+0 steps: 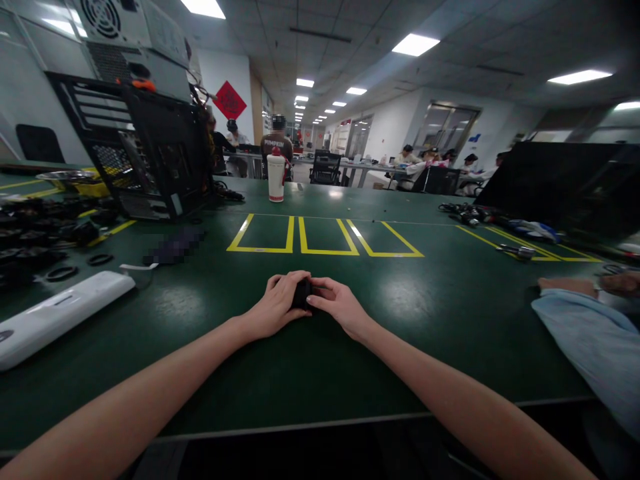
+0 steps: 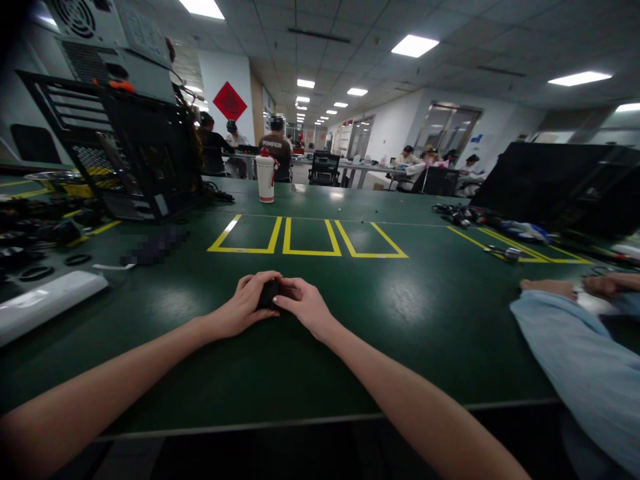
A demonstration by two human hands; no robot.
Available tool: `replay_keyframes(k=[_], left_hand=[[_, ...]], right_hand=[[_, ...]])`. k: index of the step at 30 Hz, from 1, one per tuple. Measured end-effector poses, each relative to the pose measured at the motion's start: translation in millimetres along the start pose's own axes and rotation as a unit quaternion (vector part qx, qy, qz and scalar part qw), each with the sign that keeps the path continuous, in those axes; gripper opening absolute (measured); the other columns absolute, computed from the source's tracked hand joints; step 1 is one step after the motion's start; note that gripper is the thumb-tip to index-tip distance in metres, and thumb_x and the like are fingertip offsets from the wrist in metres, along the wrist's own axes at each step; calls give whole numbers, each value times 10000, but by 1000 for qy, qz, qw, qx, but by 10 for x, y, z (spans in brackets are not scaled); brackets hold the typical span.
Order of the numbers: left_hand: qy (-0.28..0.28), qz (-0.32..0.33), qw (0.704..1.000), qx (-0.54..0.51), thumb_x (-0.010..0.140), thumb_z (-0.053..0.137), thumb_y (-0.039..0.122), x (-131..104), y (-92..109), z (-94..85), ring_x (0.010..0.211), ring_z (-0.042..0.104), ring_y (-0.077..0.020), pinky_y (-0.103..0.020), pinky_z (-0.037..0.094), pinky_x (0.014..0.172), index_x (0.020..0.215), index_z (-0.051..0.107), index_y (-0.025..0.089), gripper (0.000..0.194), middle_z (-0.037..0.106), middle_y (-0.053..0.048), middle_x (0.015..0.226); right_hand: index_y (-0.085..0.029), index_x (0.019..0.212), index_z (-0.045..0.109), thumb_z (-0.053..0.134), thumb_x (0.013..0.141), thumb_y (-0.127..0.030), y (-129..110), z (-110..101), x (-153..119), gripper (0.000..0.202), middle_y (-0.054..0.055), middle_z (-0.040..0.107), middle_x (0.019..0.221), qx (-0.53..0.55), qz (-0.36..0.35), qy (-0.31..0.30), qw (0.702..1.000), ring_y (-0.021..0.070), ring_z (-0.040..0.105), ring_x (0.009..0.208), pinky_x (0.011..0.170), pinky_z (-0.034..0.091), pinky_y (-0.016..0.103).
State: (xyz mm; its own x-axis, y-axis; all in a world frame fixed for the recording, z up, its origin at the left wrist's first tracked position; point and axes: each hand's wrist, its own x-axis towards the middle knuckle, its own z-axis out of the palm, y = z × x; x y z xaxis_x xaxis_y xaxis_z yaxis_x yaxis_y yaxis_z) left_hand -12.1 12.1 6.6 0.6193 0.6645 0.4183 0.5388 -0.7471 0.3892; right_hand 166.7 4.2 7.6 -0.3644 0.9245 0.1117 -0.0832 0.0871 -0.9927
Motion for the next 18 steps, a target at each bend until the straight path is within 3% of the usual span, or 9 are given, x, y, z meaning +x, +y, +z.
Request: replay_keyframes(k=[5,11,18], left_hand=[[15,-8,1000,4,772,556,313,8,-35,10,1165,359,-234,-436,238,971,1236,212,251,580,394,-75,1237],[9,-11,1000,7,773,556,311,10,-25,13,1156,366,-229,-434,233,975,1238,218,245,578,402,-74,1231],[1,-13,1000,0,784,541,304,5,-4,-16,1160,365,-231,-440,222,986,1248,208,248,573,394,-78,1244]], right_hand=[[-199,941,539,639,663,-205,-5,14,-23,296,24,584,1003,2,-28,1,1000,167,545,995,897,410,346],[-188,912,562,623,681,-335,60,41,52,281,26,598,911,-11,1,70,997,150,557,876,846,419,347],[-191,1005,561,597,708,-323,-6,14,61,327,50,586,998,-24,43,12,999,175,538,960,878,403,374]])
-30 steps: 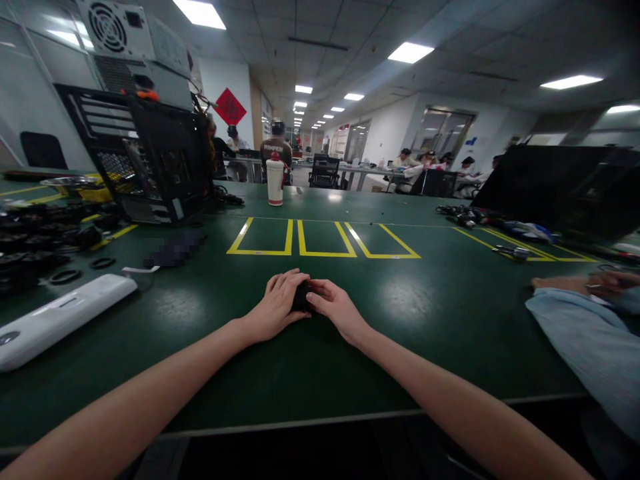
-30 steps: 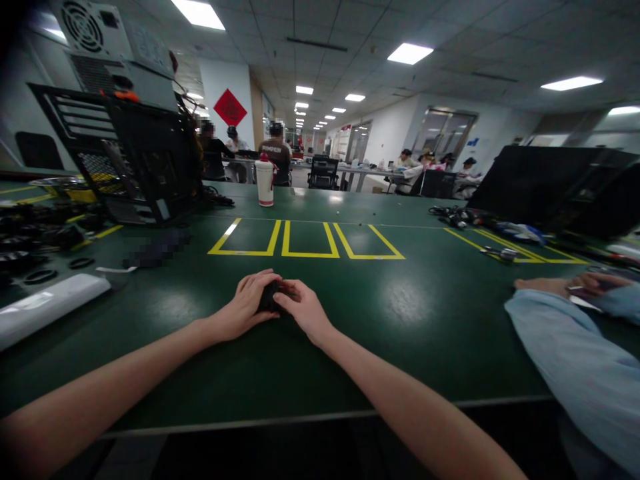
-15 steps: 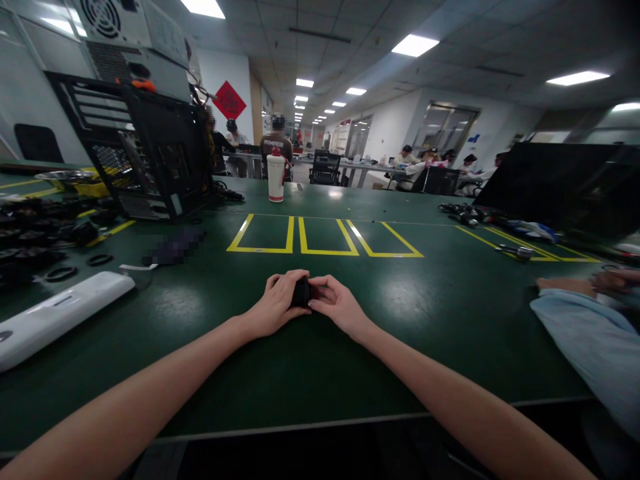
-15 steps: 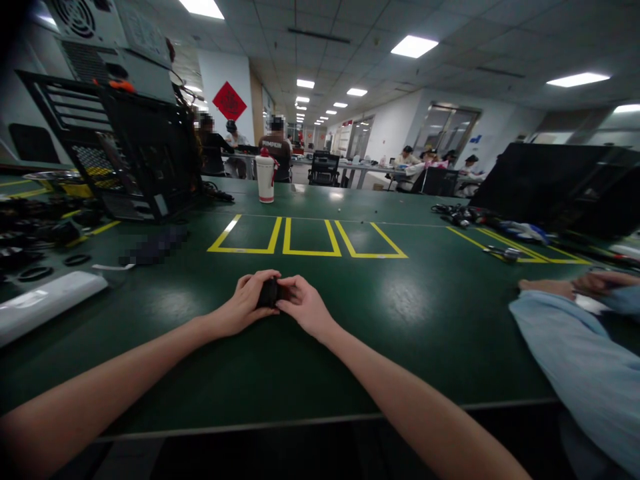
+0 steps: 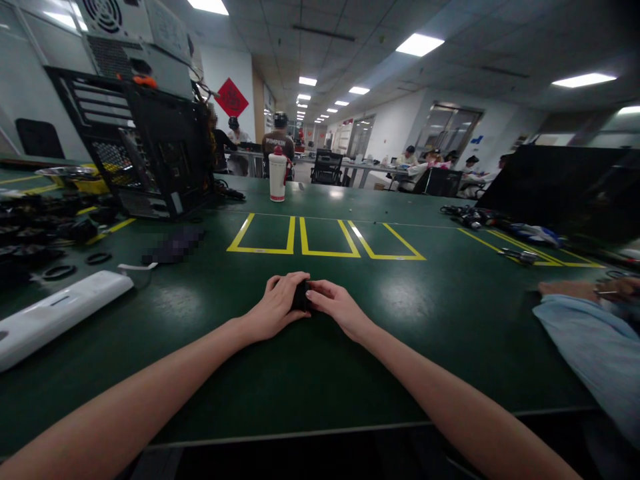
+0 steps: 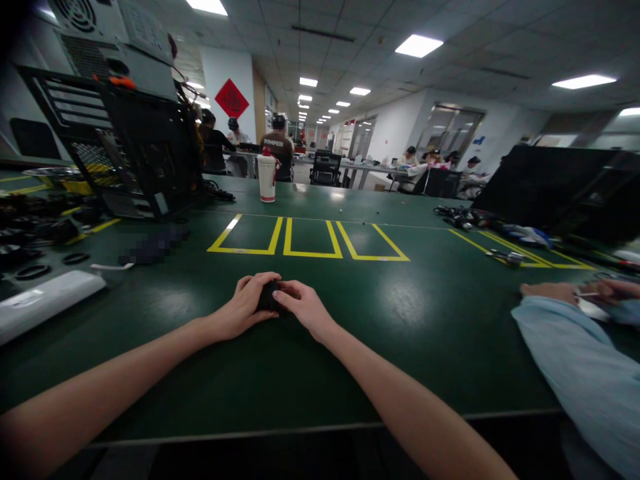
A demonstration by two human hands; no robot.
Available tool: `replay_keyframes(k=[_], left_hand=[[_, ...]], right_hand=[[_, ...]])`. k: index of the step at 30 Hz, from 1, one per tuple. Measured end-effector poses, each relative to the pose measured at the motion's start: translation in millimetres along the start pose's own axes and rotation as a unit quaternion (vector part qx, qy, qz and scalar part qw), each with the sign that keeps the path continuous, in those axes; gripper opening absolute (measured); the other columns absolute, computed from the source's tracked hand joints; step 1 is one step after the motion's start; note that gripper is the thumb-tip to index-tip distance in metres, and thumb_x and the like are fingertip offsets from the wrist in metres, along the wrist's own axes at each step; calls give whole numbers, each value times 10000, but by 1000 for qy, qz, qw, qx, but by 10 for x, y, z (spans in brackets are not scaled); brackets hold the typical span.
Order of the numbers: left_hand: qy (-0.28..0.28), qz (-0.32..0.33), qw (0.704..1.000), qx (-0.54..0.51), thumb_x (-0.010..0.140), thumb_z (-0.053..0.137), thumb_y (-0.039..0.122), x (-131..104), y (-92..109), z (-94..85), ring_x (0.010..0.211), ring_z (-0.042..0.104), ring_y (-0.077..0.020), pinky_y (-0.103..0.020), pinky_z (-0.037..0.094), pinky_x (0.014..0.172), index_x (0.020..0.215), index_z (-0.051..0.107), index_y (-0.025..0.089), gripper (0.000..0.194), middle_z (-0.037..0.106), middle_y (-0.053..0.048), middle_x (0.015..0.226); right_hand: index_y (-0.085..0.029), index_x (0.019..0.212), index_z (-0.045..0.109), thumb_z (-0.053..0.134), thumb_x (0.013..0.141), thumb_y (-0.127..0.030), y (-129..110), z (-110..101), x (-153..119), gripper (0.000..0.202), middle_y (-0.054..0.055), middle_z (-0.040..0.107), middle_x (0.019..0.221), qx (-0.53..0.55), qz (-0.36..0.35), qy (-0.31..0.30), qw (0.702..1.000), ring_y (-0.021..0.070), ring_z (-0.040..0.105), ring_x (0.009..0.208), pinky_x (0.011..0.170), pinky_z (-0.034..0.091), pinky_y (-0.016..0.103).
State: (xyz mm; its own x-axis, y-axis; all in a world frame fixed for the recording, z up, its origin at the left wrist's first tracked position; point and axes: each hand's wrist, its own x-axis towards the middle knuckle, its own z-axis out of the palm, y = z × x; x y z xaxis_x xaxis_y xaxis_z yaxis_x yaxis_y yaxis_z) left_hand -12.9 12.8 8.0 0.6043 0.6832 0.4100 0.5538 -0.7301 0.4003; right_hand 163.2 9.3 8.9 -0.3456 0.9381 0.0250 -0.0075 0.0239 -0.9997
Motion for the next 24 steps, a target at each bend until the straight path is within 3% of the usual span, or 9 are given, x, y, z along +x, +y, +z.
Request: replay_keyframes(k=[5,10,14,18,24], left_hand=[[-6,1,1000,6,794,529,301,1,28,-29,1167,361,-231,-444,230,981,1248,199,242,565,388,-89,1247],[-7,0,1000,9,793,529,303,4,67,-43,1162,371,-237,-450,240,974,1240,214,239,551,396,-95,1240],[2,1,1000,10,786,536,304,9,63,-20,1157,376,-240,-450,244,972,1239,219,239,557,402,-94,1234],[9,2,1000,13,778,546,301,9,27,23,1151,377,-240,-455,234,978,1244,214,245,575,404,-88,1228],[15,11,1000,23,773,554,306,8,20,38,1158,370,-239,-443,241,971,1239,218,236,579,405,-91,1234]], right_hand=[[-206,961,534,668,636,-216,-64,-3,-54,352,24,565,1026,38,-28,-26,999,160,543,972,888,407,358],[-200,906,556,641,671,-297,-7,18,-30,269,16,578,954,37,-51,11,998,141,539,922,872,407,346],[-193,968,565,651,658,-316,29,8,0,345,35,583,988,38,-36,30,998,157,532,954,886,397,352],[-170,998,570,635,673,-316,31,-14,9,363,60,588,1023,43,-5,3,999,178,528,989,906,386,364],[-200,963,541,665,642,-221,11,-18,-35,345,26,573,1005,51,-34,-23,998,155,535,971,890,402,343]])
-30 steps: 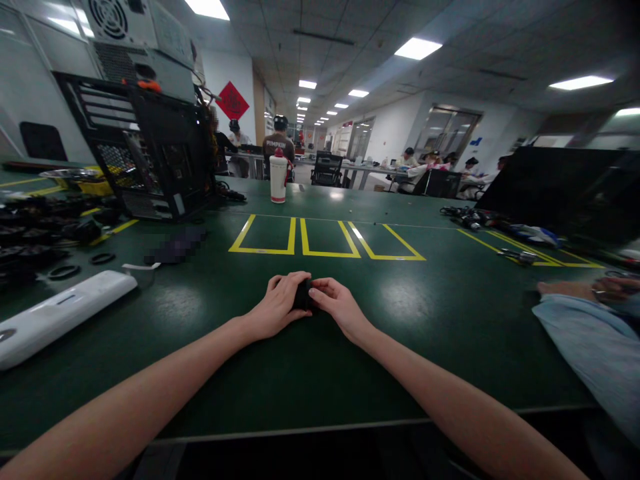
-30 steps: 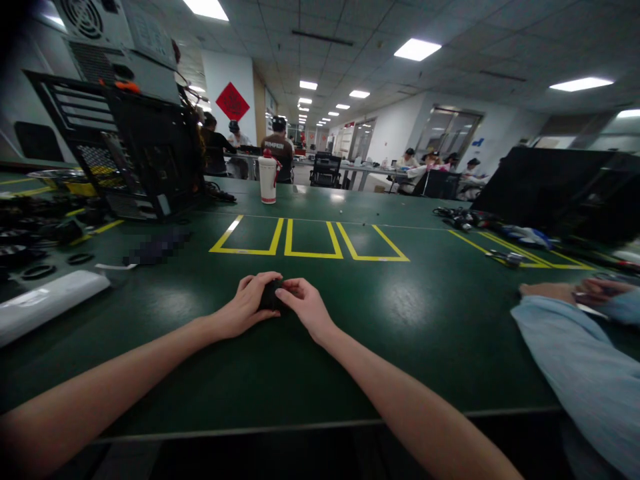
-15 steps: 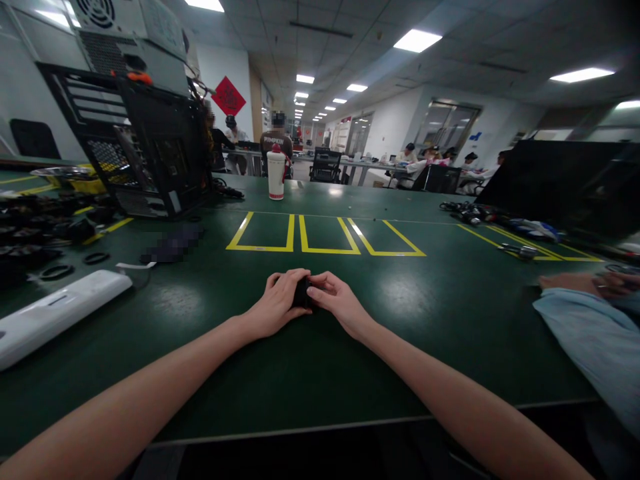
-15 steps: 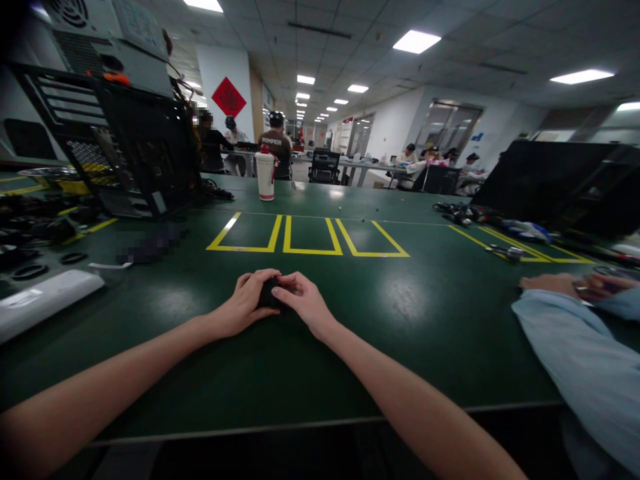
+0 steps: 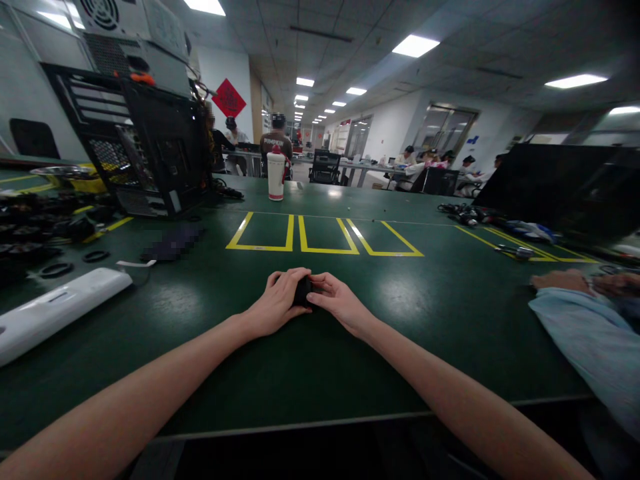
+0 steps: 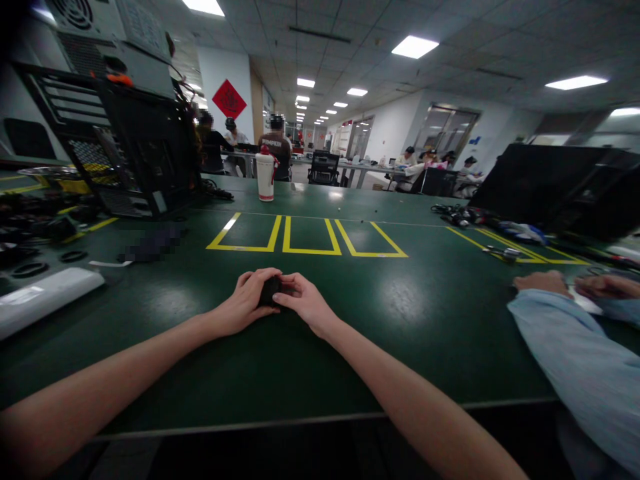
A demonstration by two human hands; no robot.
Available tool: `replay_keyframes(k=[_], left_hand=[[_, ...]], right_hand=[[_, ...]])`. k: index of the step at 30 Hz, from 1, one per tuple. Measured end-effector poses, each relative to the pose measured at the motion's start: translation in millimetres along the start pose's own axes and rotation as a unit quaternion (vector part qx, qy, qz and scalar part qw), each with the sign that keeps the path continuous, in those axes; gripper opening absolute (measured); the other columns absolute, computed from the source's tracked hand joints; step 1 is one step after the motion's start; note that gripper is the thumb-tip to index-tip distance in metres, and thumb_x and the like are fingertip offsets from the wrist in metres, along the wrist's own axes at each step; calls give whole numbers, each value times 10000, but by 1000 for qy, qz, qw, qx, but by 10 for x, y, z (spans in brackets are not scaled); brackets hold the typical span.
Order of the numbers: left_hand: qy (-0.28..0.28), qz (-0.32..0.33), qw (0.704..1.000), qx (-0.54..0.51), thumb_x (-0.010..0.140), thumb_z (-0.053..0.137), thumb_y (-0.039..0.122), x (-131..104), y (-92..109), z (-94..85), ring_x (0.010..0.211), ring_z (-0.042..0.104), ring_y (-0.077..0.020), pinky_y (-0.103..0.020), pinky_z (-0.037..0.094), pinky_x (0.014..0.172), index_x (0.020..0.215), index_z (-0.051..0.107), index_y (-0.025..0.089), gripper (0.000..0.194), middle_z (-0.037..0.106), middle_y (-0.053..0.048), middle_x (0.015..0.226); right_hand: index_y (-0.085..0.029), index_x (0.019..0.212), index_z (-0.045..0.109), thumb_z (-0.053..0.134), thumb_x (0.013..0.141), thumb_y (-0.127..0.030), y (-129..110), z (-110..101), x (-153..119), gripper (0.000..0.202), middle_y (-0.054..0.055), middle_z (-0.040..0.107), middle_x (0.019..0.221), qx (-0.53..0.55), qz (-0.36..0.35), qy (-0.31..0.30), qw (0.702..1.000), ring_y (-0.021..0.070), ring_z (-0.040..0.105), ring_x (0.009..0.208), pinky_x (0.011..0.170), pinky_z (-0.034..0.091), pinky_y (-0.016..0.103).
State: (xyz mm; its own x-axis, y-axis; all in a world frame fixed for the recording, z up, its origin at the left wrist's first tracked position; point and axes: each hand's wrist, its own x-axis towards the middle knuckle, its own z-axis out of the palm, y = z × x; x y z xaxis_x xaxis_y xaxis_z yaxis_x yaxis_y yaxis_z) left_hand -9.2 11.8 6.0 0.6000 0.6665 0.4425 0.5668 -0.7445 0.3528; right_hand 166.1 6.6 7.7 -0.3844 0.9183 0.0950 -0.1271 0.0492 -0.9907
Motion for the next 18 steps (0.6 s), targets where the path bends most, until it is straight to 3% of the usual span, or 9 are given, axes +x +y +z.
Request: replay_keyframes(k=[3,8,12,18], left_hand=[[3,4,1000,3,777,550,306,0,1,2,1164,364,-237,-440,239,970,1238,221,233,571,398,-93,1241],[3,2,1000,9,767,565,287,-2,-17,15,1163,361,-238,-439,230,975,1243,214,228,595,396,-92,1241],[2,3,1000,6,770,559,286,-3,-20,15,1159,366,-240,-443,234,974,1242,214,239,587,394,-89,1244],[-2,4,1000,4,777,549,287,-5,-5,-5,1158,370,-239,-442,235,974,1242,212,243,576,395,-86,1245]], right_hand=[[-211,932,527,681,622,-208,-2,17,-16,347,14,567,995,2,-12,0,1000,149,539,956,871,411,333],[-210,870,542,641,663,-313,9,50,-5,251,3,562,939,-9,-17,39,999,138,545,879,804,437,324],[-200,908,551,648,655,-329,35,42,26,301,20,560,961,-15,-5,64,998,152,533,917,821,436,332],[-174,943,555,630,676,-310,-36,22,20,309,48,582,942,-24,44,23,998,171,540,923,854,416,369]])
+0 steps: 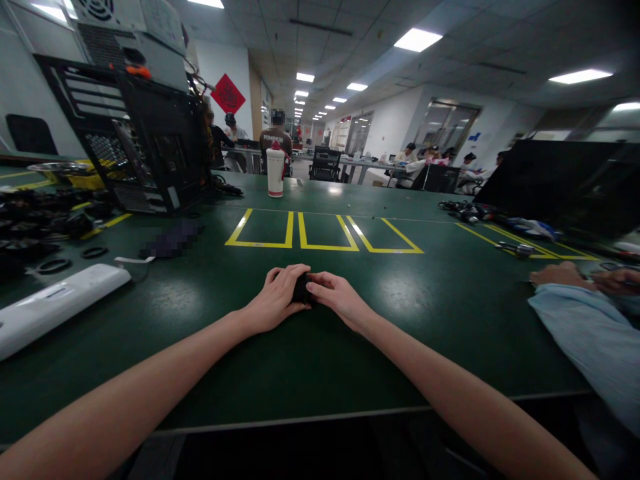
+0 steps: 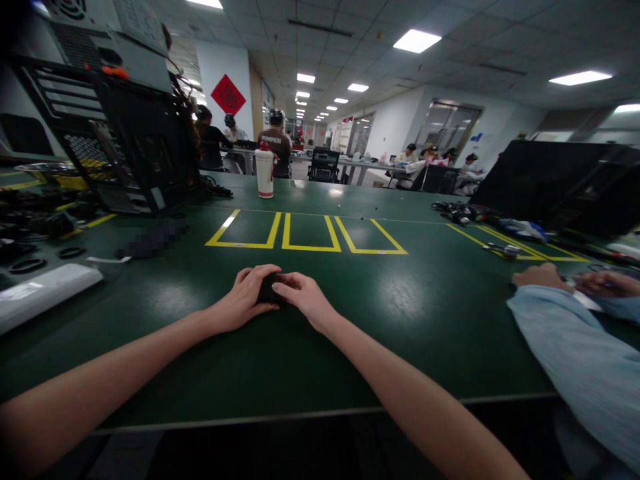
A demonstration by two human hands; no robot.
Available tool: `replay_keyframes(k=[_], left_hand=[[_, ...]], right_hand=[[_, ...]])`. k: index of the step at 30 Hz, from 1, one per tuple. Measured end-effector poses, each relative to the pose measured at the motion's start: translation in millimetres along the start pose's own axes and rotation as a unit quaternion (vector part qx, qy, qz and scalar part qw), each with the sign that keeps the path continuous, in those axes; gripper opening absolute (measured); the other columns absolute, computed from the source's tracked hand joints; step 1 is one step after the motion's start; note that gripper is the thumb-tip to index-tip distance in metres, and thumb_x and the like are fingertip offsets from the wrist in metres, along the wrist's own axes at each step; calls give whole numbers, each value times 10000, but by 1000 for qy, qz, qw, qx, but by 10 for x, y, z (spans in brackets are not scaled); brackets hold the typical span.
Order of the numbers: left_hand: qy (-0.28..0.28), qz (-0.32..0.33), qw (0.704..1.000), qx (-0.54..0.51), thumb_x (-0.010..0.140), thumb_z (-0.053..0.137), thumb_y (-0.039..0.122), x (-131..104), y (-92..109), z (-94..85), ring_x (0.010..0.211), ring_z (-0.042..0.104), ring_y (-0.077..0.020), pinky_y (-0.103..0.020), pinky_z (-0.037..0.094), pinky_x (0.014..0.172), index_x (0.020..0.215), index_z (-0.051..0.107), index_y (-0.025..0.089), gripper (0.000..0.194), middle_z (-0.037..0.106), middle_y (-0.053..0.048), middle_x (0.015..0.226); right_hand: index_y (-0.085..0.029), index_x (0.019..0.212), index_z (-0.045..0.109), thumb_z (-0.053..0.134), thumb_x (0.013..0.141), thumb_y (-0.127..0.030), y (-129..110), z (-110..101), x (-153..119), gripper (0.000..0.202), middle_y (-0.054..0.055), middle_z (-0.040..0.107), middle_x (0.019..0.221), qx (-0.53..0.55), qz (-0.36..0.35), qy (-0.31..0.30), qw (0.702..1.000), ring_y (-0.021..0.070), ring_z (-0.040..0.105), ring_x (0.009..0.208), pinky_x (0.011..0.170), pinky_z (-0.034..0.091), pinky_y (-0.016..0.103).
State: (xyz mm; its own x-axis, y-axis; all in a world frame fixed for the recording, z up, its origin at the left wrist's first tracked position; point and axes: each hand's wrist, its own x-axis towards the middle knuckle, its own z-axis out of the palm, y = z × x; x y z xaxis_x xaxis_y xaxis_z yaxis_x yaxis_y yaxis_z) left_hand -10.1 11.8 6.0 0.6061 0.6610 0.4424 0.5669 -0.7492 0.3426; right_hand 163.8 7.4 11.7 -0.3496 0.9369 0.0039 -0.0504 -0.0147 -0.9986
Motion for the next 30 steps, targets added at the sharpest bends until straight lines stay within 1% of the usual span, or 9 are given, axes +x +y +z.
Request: replay_keyframes(k=[6,8,11,15,18,23,25,28,30], left_hand=[[8,-2,1000,1,772,554,298,0,-8,17,1152,373,-232,-436,241,970,1230,227,240,566,404,-83,1228],[10,-2,1000,3,767,562,296,0,-10,28,1152,371,-230,-433,238,971,1231,225,237,576,404,-84,1228],[12,-2,1000,4,763,566,290,0,-9,38,1148,375,-232,-436,238,969,1233,226,238,582,405,-84,1225],[15,3,1000,3,764,563,287,-3,-13,43,1152,372,-236,-443,234,970,1232,229,241,577,399,-85,1234],[13,1,1000,2,764,564,288,-7,-19,41,1150,375,-238,-447,232,971,1236,225,243,583,395,-85,1240],[15,2,1000,1,763,564,300,-10,-19,36,1149,378,-236,-440,236,969,1240,219,241,591,403,-82,1231],[16,2,1000,1,762,565,304,-8,-20,38,1153,375,-237,-441,236,969,1248,209,240,606,404,-83,1232],[17,2,1000,4,758,569,316,-6,-25,46,1146,384,-240,-448,234,972,1244,217,242,605,412,-80,1226],[20,2,1000,6,754,575,322,-8,-31,52,1142,391,-242,-453,235,972,1240,223,242,605,418,-80,1221]], right_hand=[[-218,903,506,702,588,-233,-22,-12,-50,372,4,576,913,-8,-33,-20,999,166,551,903,824,430,366],[-218,892,509,678,622,-261,-4,-8,-50,322,2,574,906,-2,-43,-21,999,159,552,894,814,435,355],[-209,845,528,634,670,-301,11,12,-36,224,-2,570,887,7,-51,0,999,139,554,853,789,446,336],[-197,875,547,666,635,-289,14,23,-3,283,12,567,926,14,-30,29,999,138,554,852,800,446,339],[-176,922,558,654,648,-300,20,-2,14,316,43,579,956,4,-8,11,1000,156,553,881,828,435,358],[-211,922,537,697,598,-252,37,-56,-4,364,10,594,901,-36,-57,-19,998,166,545,907,835,424,364],[-219,922,527,693,604,-264,39,-57,-14,362,4,592,885,-31,-58,-26,997,162,550,895,827,426,363],[-219,885,529,645,659,-323,45,-41,-8,275,7,586,894,-11,-44,-16,999,156,556,872,799,442,362],[-217,864,534,639,665,-332,54,-31,10,253,10,579,915,-4,-41,1,999,158,551,883,796,447,360]])
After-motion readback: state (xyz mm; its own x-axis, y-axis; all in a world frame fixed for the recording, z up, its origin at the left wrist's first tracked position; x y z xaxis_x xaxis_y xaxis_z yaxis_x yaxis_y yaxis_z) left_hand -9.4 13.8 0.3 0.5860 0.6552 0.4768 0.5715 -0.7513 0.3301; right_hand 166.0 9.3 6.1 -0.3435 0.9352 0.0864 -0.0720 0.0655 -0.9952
